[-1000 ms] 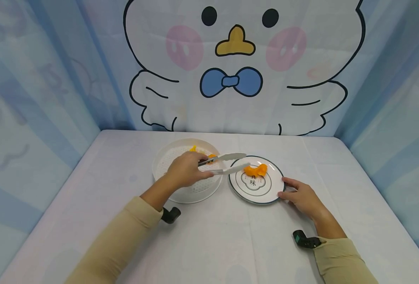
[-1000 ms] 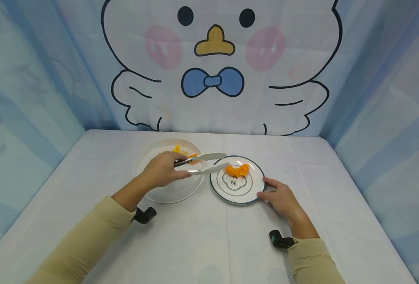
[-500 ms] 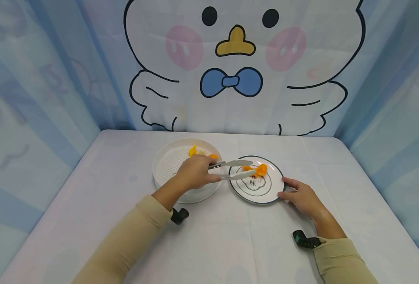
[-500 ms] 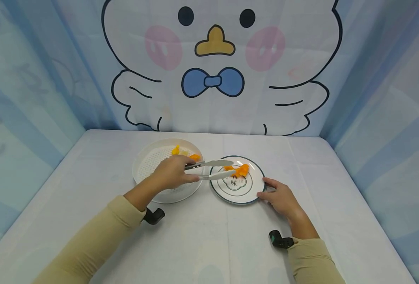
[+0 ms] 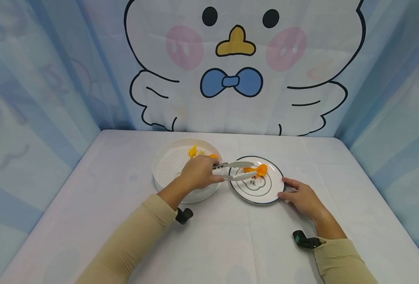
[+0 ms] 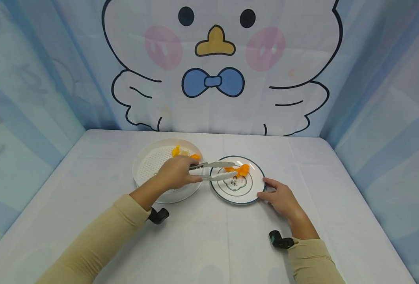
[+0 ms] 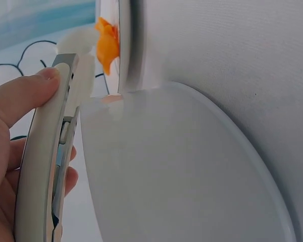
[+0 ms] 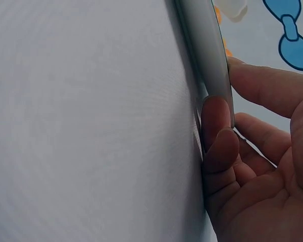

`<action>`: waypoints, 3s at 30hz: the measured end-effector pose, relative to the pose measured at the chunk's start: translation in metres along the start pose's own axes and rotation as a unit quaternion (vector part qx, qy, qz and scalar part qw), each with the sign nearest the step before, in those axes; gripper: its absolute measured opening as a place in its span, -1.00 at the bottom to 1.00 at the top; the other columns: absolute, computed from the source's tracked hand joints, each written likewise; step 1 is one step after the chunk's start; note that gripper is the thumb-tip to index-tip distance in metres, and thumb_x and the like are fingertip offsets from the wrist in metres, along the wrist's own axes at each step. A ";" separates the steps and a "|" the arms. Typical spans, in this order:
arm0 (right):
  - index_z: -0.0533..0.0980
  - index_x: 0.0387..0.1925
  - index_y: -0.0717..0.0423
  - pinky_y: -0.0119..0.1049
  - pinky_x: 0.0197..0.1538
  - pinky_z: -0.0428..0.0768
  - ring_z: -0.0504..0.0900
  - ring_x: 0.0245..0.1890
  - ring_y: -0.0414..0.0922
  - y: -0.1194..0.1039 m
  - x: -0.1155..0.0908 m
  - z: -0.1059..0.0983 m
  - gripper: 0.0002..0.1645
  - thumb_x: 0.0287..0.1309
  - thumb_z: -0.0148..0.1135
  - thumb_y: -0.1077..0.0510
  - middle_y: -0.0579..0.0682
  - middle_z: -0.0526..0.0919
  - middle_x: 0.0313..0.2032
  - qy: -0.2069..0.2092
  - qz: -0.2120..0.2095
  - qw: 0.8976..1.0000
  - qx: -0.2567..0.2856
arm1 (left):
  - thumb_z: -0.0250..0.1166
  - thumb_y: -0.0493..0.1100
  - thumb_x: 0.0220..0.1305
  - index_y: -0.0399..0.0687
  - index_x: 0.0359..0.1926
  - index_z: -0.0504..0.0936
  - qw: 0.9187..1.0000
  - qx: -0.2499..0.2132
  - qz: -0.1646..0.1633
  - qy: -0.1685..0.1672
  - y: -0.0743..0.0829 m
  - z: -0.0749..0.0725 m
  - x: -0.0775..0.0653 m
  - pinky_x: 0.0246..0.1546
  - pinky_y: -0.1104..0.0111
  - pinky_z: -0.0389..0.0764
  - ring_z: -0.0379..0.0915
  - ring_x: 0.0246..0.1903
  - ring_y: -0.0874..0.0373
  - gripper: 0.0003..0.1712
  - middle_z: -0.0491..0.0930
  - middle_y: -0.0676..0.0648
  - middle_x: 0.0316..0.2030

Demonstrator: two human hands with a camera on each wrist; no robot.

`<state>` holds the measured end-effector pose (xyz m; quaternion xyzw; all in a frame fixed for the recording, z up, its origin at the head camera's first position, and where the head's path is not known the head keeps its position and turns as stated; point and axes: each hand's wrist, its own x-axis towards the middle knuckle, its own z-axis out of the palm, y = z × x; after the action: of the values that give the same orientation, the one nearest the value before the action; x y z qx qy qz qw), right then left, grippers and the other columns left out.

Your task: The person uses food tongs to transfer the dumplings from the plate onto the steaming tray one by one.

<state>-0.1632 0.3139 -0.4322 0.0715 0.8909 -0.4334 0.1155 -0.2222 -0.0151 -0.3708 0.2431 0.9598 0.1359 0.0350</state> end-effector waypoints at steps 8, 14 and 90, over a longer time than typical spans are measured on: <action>0.18 0.48 0.27 -0.26 -0.19 0.52 0.49 -0.19 0.02 0.001 0.001 0.000 -0.08 0.23 0.36 0.06 0.34 0.16 0.44 0.003 -0.003 1.000 0.001 | 0.45 0.23 0.16 0.05 0.10 0.69 1.000 0.008 -0.014 -0.004 0.003 0.004 0.003 -0.19 0.27 0.48 0.44 -0.27 0.15 -0.43 0.64 0.11 -0.25; 0.17 0.49 0.27 -0.25 -0.19 0.52 0.48 -0.18 0.03 0.001 0.000 0.001 -0.08 0.23 0.36 0.05 0.33 0.15 0.45 0.003 -0.003 1.000 0.001 | 0.44 0.25 0.17 0.06 0.10 0.69 1.000 0.010 -0.016 -0.004 0.003 0.005 0.004 -0.20 0.26 0.49 0.45 -0.26 0.15 -0.43 0.65 0.11 -0.22; 0.17 0.48 0.28 -0.27 -0.20 0.52 0.51 -0.22 -0.01 -0.002 -0.001 0.000 -0.10 0.25 0.34 0.07 0.32 0.21 0.41 0.002 -0.012 1.000 0.001 | 0.45 0.21 0.18 0.00 0.04 0.72 0.998 0.064 -0.005 -0.021 0.013 0.005 0.011 -0.15 0.22 0.44 0.44 -0.25 0.11 -0.47 0.66 0.09 -0.27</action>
<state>-0.1621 0.3129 -0.4306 0.0618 0.8914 -0.4356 0.1085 -0.2252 0.0024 -0.3720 0.2429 0.9668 0.0685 0.0399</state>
